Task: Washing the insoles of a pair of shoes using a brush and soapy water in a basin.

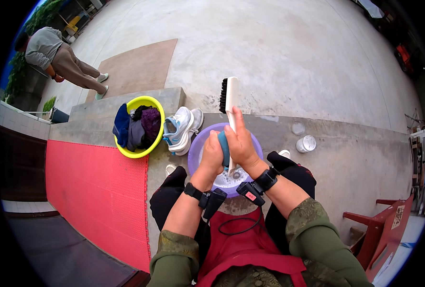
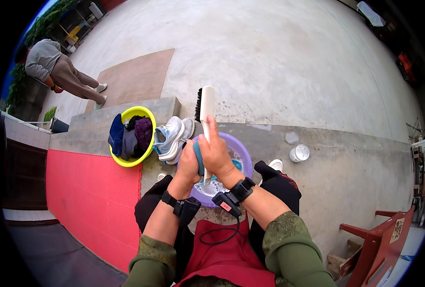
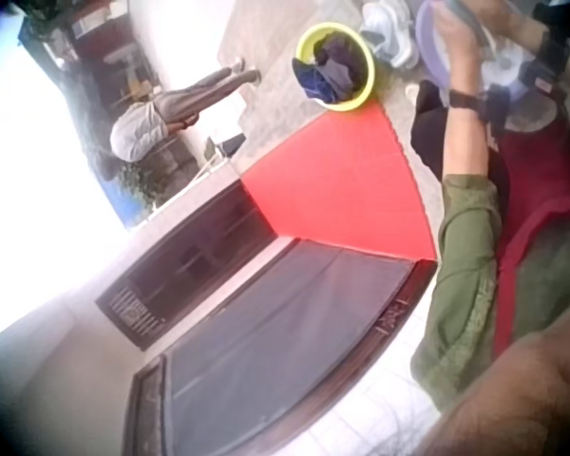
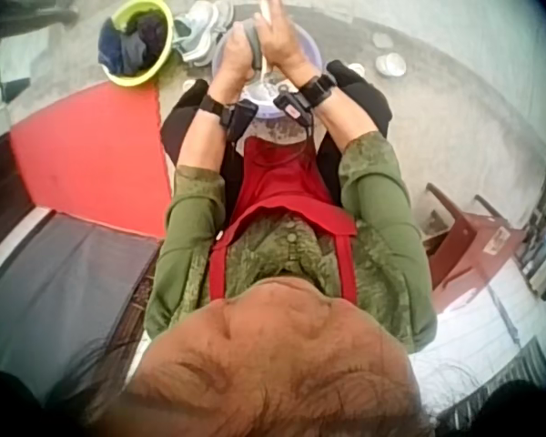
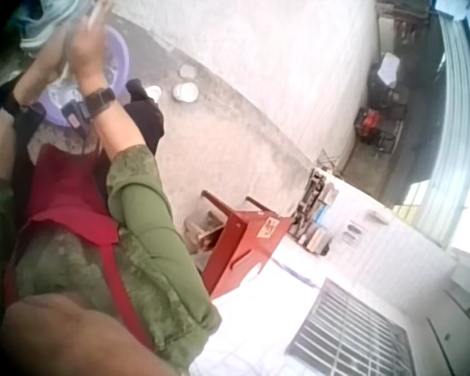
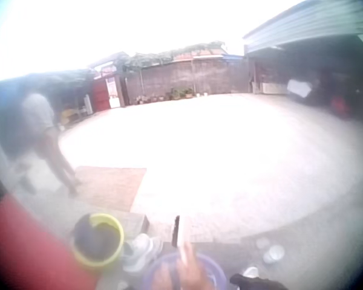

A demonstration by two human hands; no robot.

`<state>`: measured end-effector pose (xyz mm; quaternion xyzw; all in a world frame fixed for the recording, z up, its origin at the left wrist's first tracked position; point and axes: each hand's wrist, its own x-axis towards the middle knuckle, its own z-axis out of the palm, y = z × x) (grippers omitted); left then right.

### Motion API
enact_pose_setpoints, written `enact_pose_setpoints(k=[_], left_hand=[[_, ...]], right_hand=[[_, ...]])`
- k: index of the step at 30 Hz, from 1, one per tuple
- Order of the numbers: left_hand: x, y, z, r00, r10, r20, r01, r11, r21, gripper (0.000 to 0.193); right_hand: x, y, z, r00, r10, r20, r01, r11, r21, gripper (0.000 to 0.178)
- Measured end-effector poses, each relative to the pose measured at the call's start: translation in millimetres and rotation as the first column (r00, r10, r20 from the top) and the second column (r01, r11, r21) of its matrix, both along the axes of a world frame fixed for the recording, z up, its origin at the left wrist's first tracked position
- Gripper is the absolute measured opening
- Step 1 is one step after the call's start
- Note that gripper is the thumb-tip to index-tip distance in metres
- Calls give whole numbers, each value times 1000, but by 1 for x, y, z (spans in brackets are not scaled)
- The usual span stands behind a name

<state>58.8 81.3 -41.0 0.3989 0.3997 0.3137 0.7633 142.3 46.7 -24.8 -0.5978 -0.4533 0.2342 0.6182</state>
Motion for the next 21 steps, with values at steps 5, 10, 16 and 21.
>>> enact_pose_setpoints(k=[5,10,16,21], left_hand=[[-1,0,2,999,-29,40,30,999,-27,34],[-2,1,0,999,-42,33,43,999,-9,35],[-2,4,1,999,-46,19,46,999,-12,37],[-8,5,2,996,-79,50,78,997,11,36]], right_hand=[[-1,0,0,1000,-7,-20,7,1000,1,50],[-1,0,-1,1000,-10,-13,10,1000,13,51],[-1,1,2,1000,-8,-21,8,1000,2,51],[3,9,-5,993,-58,106,50,995,82,50]])
